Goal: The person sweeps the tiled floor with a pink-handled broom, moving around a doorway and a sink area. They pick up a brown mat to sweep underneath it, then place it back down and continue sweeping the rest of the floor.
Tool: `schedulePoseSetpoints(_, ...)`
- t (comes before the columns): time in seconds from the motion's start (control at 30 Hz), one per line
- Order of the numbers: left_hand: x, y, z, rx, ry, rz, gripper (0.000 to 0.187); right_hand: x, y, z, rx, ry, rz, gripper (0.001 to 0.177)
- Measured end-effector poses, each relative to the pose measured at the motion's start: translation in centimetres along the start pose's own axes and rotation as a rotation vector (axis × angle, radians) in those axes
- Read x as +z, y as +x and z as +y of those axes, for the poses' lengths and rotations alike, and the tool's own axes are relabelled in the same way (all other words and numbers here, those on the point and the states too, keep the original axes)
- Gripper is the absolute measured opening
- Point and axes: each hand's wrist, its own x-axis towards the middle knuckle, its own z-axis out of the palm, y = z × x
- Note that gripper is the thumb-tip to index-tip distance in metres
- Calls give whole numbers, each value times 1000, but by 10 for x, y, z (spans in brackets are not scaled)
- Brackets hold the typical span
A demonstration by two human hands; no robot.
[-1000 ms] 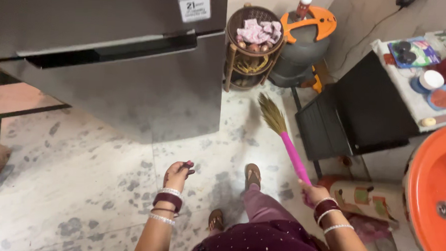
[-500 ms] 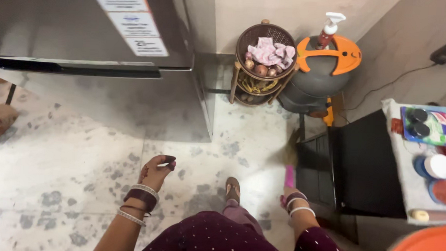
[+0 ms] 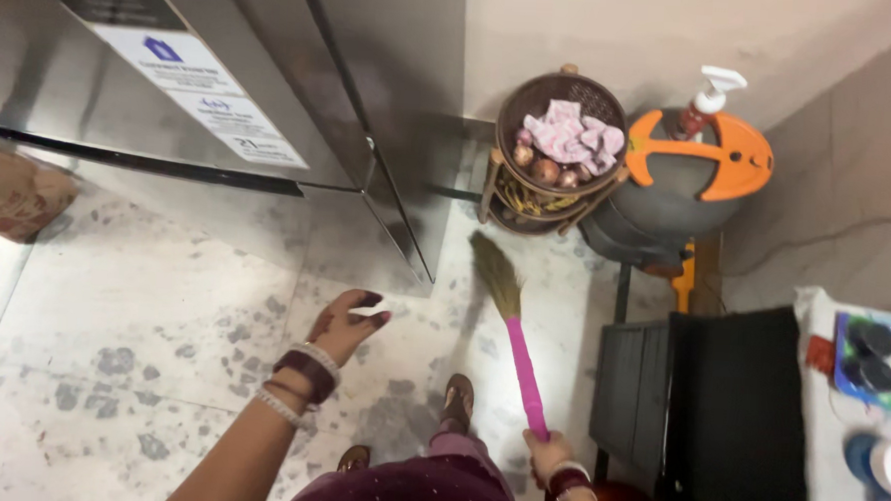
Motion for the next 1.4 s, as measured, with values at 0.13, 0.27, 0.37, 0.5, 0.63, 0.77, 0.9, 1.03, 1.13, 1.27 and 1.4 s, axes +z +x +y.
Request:
schedulePoseSetpoints(0.13,27,24,21,-3,-5,-65,48,-14,-26,-35,37,404,-225,42)
schedulePoseSetpoints(0.27,42,31,32,-2,0,-66,45,-22,-35,-100,25,591,-373,34)
schedulePoseSetpoints(0.37,44,31,34,-22,0,-52,45,-13,-21,-147,21,720,-422,29)
schedulePoseSetpoints(0.5,43,41,30,-117,7,-40,45,21,60,-207,-74,859,-542,28)
schedulePoseSetpoints(0.63,53,57,14,-46,143,30,42,80,170,-290,-167,726,-342,35)
schedulePoseSetpoints(0.77,56,66,0,-78,55,28,39,102,225,-361,-100,623,-141,30)
schedulePoseSetpoints(0.9,44,55,-17,-175,-48,99,34,96,245,-377,-123,68,-8,44)
schedulePoseSetpoints(1.03,31,41,-39,-215,89,111,31,90,274,-348,-116,-100,26,39)
schedulePoseSetpoints(1.13,28,37,-49,-201,27,126,35,75,291,-338,-174,-464,95,38)
schedulePoseSetpoints(1.27,20,17,-47,-270,91,68,30,41,285,-288,-209,-1009,117,43)
schedulePoseSetpoints(1.4,25,5,-56,-216,53,90,30,11,268,-253,-206,-1218,119,51)
